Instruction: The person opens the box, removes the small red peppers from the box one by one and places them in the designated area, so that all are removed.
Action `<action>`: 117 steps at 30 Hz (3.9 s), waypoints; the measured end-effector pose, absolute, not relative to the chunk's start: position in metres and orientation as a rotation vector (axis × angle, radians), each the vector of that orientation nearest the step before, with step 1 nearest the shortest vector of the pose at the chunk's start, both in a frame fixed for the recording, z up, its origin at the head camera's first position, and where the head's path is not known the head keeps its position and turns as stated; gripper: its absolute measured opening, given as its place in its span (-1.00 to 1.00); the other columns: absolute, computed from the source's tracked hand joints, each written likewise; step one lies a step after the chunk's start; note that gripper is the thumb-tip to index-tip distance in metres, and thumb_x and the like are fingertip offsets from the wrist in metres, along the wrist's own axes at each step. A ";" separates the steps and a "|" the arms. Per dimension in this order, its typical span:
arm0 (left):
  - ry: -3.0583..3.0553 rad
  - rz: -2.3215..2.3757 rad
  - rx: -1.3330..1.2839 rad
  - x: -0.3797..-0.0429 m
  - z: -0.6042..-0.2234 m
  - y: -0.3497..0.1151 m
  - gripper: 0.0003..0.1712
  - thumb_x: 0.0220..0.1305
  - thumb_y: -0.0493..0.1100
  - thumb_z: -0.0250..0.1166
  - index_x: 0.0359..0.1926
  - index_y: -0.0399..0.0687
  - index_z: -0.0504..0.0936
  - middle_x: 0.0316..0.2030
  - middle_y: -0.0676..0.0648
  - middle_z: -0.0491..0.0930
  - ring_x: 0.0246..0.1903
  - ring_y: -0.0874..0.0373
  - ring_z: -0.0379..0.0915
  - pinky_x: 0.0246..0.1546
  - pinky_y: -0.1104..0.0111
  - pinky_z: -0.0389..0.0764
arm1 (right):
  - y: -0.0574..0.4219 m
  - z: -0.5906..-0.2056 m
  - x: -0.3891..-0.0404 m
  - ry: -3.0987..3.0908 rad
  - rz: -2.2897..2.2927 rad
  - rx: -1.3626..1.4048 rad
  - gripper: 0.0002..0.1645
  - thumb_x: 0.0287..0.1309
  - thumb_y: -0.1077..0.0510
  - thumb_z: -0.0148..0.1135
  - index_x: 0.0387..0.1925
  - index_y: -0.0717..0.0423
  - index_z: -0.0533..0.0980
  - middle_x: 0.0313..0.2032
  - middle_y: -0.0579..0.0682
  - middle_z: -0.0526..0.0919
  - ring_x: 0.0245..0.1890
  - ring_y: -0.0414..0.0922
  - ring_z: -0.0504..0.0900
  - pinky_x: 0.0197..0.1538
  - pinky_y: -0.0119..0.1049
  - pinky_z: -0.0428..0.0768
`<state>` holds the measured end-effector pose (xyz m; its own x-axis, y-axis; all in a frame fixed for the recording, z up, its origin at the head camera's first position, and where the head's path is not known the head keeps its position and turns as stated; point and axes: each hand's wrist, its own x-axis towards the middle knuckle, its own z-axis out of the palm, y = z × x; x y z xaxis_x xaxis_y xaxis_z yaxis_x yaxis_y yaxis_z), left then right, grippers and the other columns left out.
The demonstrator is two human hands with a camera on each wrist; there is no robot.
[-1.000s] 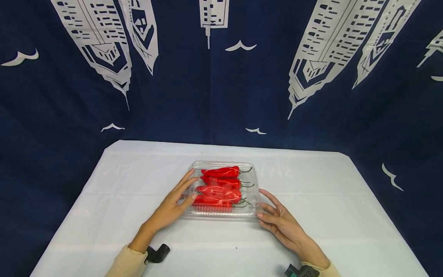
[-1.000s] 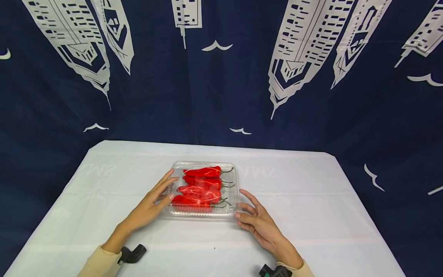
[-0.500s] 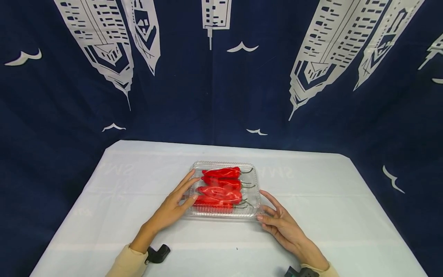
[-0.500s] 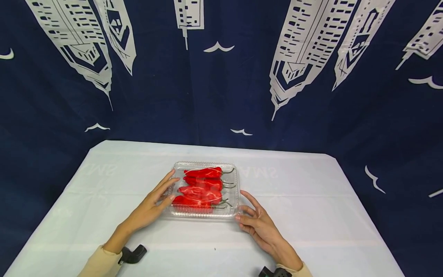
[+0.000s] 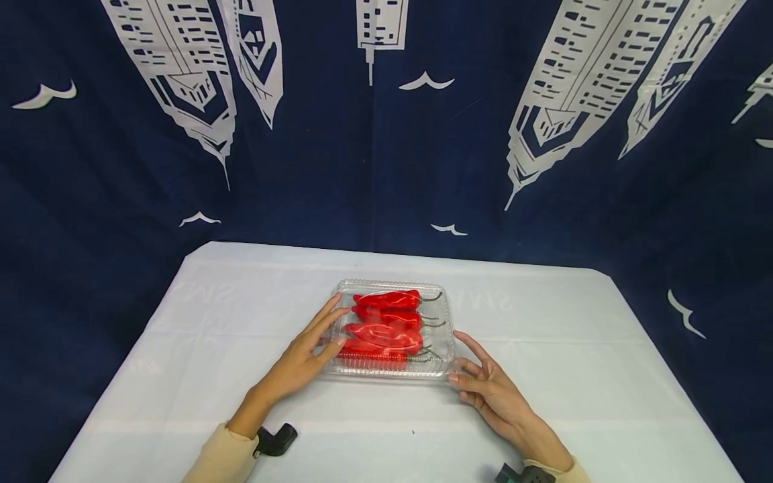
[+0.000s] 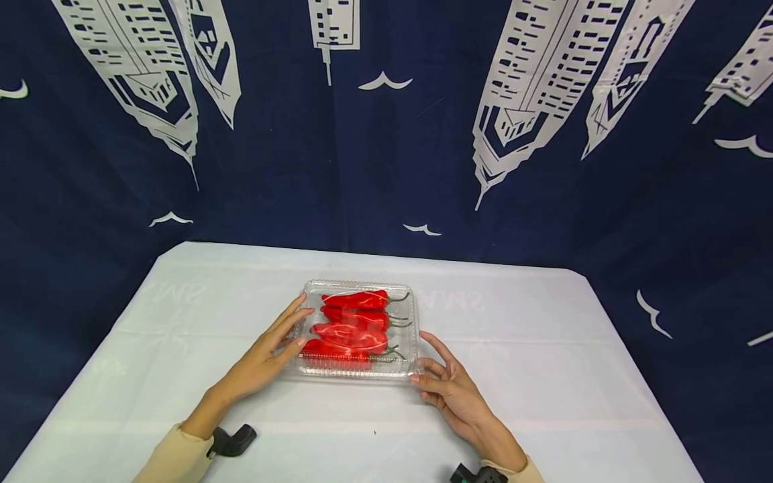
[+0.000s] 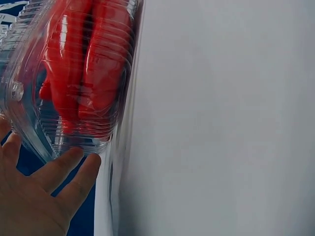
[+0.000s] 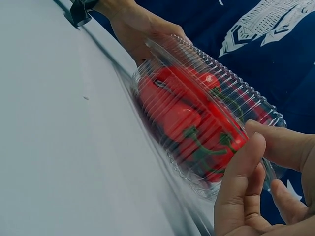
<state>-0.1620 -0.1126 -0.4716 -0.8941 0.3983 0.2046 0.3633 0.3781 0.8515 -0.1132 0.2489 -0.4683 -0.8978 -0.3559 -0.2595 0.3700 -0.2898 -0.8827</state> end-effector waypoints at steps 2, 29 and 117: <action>2.578 1.578 0.714 -0.162 -0.472 -0.113 -0.32 0.46 0.07 0.17 0.52 0.20 0.23 0.59 0.21 -0.12 0.53 0.06 -0.02 0.21 -0.01 0.51 | 0.248 -0.468 -0.113 1.540 -2.206 0.020 0.06 0.27 0.43 0.20 0.57 -0.24 -0.07 -0.11 -0.20 0.49 -0.26 -0.33 0.65 -0.28 -0.53 0.64; 2.592 1.579 0.702 -0.160 -0.472 -0.111 -0.34 0.46 0.10 0.16 0.50 0.21 0.25 0.59 0.18 -0.13 0.54 -0.01 -0.05 0.22 -0.10 0.50 | 0.242 -0.460 -0.109 1.798 -2.099 0.072 -0.02 0.24 0.33 0.29 0.54 0.08 -0.02 -0.06 -0.16 0.43 -0.29 -0.35 0.56 -0.32 -0.52 0.60; 2.593 1.578 0.704 -0.161 -0.474 -0.110 -0.37 0.48 0.06 0.14 0.50 0.20 0.25 0.59 0.18 -0.14 0.54 0.00 -0.05 0.22 -0.08 0.50 | 0.215 -0.472 -0.096 2.579 -1.905 0.171 -0.62 0.07 0.37 0.43 -0.06 0.37 0.53 -0.33 0.18 0.72 -0.59 -0.07 0.67 -0.55 -0.23 0.67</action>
<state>-0.1613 -0.1100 -0.4735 -0.8977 0.3890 0.2072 0.3627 0.3852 0.8486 -0.0957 0.2147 -0.4716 -0.9920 0.1263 -0.0075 0.0443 0.2914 -0.9556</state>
